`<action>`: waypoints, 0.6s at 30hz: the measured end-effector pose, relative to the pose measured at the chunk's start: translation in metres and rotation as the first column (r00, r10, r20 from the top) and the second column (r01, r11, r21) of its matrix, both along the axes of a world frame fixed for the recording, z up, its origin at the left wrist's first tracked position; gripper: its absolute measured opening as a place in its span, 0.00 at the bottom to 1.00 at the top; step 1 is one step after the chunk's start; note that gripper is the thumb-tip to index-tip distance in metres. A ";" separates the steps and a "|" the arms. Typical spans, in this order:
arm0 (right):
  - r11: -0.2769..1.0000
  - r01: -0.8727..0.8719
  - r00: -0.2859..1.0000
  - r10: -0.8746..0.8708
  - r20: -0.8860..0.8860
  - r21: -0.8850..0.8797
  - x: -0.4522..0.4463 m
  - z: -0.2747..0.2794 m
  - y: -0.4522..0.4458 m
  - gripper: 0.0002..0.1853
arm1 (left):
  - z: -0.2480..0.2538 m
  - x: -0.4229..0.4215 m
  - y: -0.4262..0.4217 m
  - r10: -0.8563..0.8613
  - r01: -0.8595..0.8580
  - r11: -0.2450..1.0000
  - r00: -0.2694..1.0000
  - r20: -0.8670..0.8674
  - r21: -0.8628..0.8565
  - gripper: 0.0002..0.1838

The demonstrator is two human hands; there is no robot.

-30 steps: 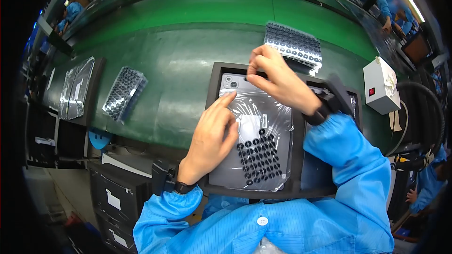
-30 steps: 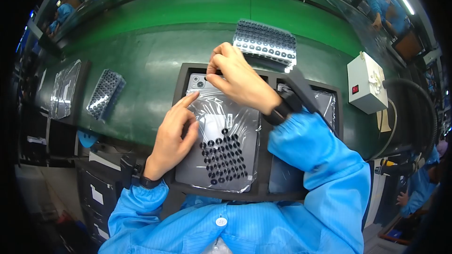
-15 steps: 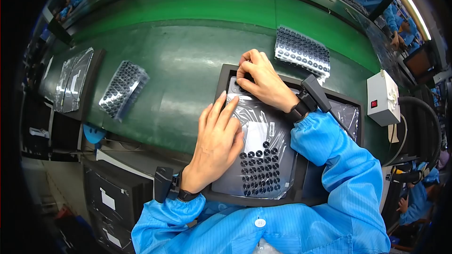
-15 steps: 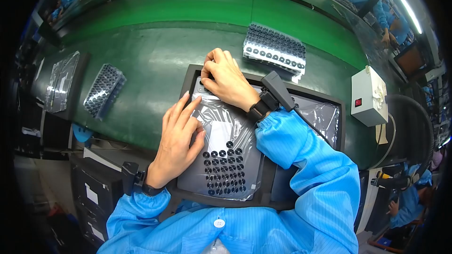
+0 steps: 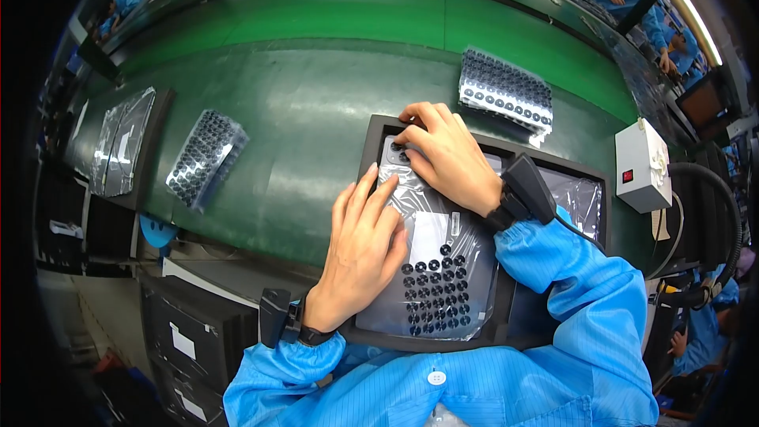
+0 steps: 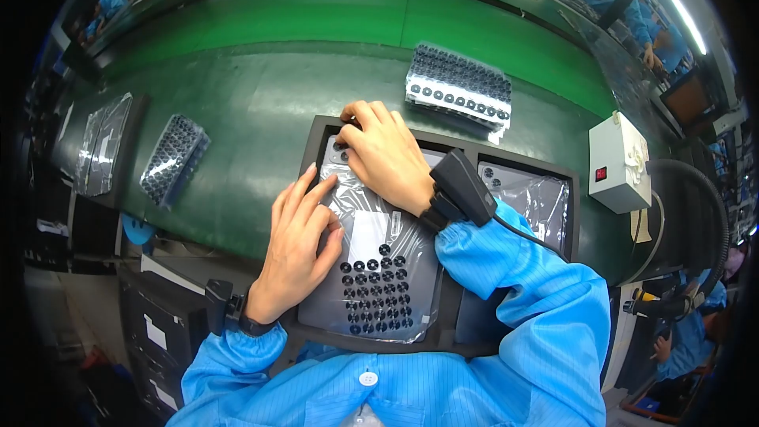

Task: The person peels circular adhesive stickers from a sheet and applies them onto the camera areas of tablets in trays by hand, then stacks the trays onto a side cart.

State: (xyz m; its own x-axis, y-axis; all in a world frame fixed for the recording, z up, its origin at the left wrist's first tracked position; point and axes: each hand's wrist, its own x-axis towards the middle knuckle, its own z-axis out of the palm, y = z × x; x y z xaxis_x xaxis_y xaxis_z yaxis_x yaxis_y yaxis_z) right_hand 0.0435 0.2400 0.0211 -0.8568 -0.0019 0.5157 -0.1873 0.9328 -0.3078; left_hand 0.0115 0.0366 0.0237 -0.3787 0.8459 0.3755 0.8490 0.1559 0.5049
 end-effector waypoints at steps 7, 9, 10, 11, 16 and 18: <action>0.975 -0.029 0.994 0.005 0.106 0.219 0.008 0.002 0.003 0.20 | 0.005 0.005 -0.002 -0.024 0.022 0.993 1.000 0.014 0.120 0.07; 0.993 -0.119 0.973 0.111 0.204 0.028 0.002 0.004 0.023 0.21 | -0.001 0.008 -0.001 -0.074 0.072 0.993 0.997 0.018 0.091 0.09; 0.972 -0.219 0.951 0.233 0.202 -0.088 0.001 0.008 0.033 0.24 | 0.000 0.009 0.000 -0.104 0.101 0.992 0.994 0.035 0.078 0.11; 0.969 -0.190 0.955 0.220 0.198 -0.160 0.009 0.009 0.041 0.25 | 0.003 0.009 -0.001 -0.121 0.120 0.993 0.990 0.078 0.016 0.17; 0.966 -0.048 0.990 0.081 0.119 -0.254 0.096 0.076 0.053 0.20 | 0.002 0.002 0.009 -0.164 0.144 0.983 0.967 -0.197 -0.110 0.16; 0.968 0.076 0.983 -0.033 0.178 -0.238 0.131 0.092 0.053 0.18 | 0.003 0.002 0.012 -0.177 0.150 0.980 0.961 -0.214 -0.133 0.13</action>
